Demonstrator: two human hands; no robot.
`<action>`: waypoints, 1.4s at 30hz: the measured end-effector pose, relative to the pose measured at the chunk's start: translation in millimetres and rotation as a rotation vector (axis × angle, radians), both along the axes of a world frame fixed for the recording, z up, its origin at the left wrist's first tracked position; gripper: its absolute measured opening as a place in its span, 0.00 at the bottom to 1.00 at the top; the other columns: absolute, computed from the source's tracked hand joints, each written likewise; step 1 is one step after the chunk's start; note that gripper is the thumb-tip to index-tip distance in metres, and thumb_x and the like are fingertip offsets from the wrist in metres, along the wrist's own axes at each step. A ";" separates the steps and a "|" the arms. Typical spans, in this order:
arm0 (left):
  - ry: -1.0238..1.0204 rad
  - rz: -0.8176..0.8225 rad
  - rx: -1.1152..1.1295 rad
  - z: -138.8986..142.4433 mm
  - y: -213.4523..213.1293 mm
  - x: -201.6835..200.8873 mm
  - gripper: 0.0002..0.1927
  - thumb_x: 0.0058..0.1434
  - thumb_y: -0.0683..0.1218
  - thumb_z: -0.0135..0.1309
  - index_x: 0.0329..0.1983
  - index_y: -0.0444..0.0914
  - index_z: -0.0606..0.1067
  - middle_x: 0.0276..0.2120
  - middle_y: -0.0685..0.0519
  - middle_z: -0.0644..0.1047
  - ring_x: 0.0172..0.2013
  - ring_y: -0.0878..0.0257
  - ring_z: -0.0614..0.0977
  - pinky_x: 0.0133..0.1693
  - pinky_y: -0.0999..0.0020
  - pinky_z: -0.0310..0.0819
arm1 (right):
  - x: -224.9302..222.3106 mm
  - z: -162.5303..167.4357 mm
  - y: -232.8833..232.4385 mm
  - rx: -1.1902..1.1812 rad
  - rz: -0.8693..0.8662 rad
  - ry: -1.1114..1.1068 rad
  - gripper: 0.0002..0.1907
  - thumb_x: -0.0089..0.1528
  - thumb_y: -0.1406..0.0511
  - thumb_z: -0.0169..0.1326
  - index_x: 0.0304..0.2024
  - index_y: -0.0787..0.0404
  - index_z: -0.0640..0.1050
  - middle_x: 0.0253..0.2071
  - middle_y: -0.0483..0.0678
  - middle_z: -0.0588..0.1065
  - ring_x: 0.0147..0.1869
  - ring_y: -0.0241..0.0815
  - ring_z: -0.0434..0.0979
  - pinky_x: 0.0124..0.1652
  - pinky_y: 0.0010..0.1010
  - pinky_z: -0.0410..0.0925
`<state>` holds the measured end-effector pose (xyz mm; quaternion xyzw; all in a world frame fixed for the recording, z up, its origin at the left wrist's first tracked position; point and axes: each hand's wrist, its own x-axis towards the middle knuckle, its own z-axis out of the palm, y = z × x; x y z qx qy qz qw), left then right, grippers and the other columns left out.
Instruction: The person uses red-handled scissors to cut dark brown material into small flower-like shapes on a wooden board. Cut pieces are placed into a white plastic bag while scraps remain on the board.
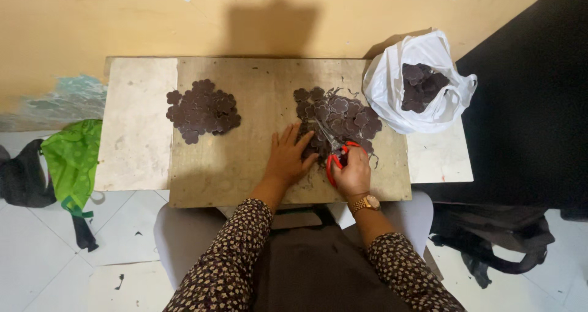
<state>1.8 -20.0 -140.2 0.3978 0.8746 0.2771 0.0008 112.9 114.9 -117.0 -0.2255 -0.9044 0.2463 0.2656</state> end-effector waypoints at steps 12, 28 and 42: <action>0.085 -0.159 0.075 8.0 19.1 -6.8 0.29 0.64 0.59 0.54 0.67 0.47 0.69 0.71 0.43 0.63 0.69 0.46 0.63 0.65 0.37 0.50 | -3.0 -6.3 4.0 -0.034 -0.008 -0.049 0.19 0.57 0.63 0.64 0.46 0.64 0.74 0.44 0.60 0.75 0.49 0.63 0.75 0.47 0.49 0.69; 0.051 -0.211 0.010 -0.7 20.6 -7.8 0.32 0.65 0.58 0.50 0.70 0.42 0.66 0.71 0.43 0.62 0.71 0.48 0.61 0.66 0.38 0.49 | -1.5 -19.9 5.6 0.040 -0.040 0.005 0.22 0.53 0.60 0.66 0.44 0.62 0.74 0.42 0.58 0.76 0.47 0.63 0.76 0.45 0.48 0.70; 0.042 -0.105 0.183 1.0 26.8 -5.6 0.19 0.66 0.53 0.54 0.57 0.43 0.76 0.60 0.46 0.74 0.62 0.47 0.73 0.65 0.40 0.56 | 0.9 -25.4 6.3 -0.037 -0.072 -0.076 0.18 0.54 0.60 0.65 0.40 0.62 0.74 0.40 0.58 0.76 0.46 0.63 0.75 0.44 0.50 0.69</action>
